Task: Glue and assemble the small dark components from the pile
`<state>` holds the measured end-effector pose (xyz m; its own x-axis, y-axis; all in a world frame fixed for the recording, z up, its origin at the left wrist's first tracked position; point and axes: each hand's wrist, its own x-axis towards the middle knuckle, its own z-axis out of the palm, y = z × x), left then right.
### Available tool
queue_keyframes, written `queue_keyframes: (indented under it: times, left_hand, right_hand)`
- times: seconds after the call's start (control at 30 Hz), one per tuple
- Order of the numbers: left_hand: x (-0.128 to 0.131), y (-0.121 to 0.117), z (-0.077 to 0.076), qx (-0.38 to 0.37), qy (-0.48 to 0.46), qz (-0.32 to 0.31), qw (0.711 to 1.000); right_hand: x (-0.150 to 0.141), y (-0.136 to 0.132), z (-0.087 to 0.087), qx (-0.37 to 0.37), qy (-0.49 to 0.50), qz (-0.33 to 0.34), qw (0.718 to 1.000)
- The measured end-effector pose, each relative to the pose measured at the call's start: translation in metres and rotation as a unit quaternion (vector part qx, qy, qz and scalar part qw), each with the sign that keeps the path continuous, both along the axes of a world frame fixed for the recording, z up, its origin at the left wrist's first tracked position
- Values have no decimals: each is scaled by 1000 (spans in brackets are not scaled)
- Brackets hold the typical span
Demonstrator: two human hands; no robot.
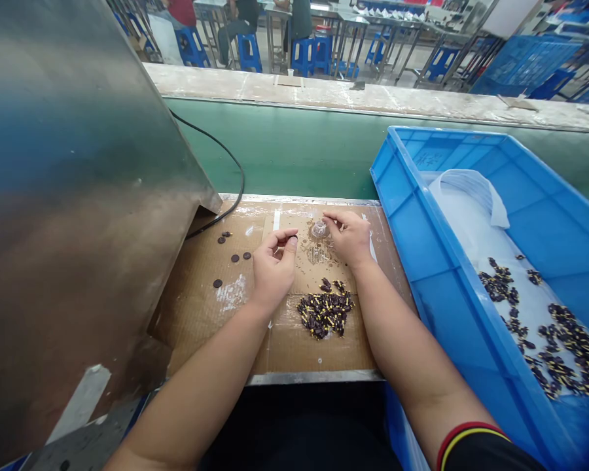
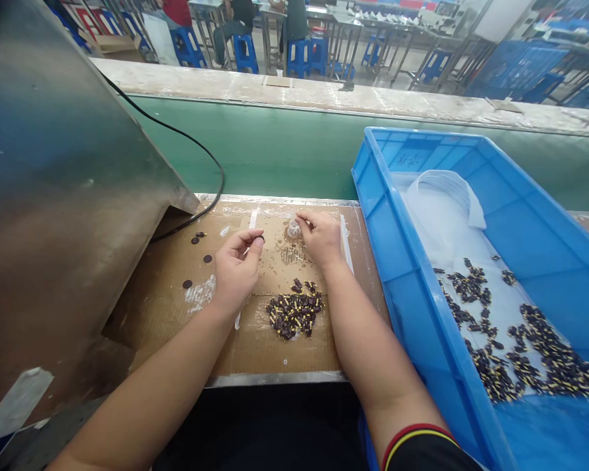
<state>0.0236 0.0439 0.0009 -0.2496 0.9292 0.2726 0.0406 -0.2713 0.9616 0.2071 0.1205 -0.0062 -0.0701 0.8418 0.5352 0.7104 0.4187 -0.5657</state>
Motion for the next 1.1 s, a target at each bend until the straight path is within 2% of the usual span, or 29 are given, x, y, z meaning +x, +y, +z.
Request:
queue_keyframes:
  times: [0.23, 0.37, 0.47, 0.6, 0.67, 0.8, 0.97, 1.1]
  left_hand:
    - [1, 1, 0, -15, -36, -6, 999]
    - [1, 4, -2, -35, -81, -19, 996]
    - [1, 6, -5, -36, -113, -26, 993]
    - [3, 5, -5, -36, -133, -35, 990]
    - [3, 3, -4, -39, -122, -39, 991]
    - [2, -2, 2, -34, -36, -33, 998]
    - [1, -6, 4, 74, 126, -21, 989]
    - [-1, -4, 1, 125, 91, 0, 988]
  right_hand:
    - [5, -1, 2, -2, -11, -19, 1000]
    - [8, -5, 12, -19, 124, -60, 990]
    - [5, -22, 24, -61, 276, -34, 959]
    - [-11, -55, 35, -173, 424, 49, 888]
    - [-21, -68, 36, -211, 449, 79, 865]
    - [-35, -77, 33, -225, 464, 129, 847]
    - [-35, -75, 33, -244, 465, 140, 839]
    - [-29, -74, 36, -286, 521, 181, 783]
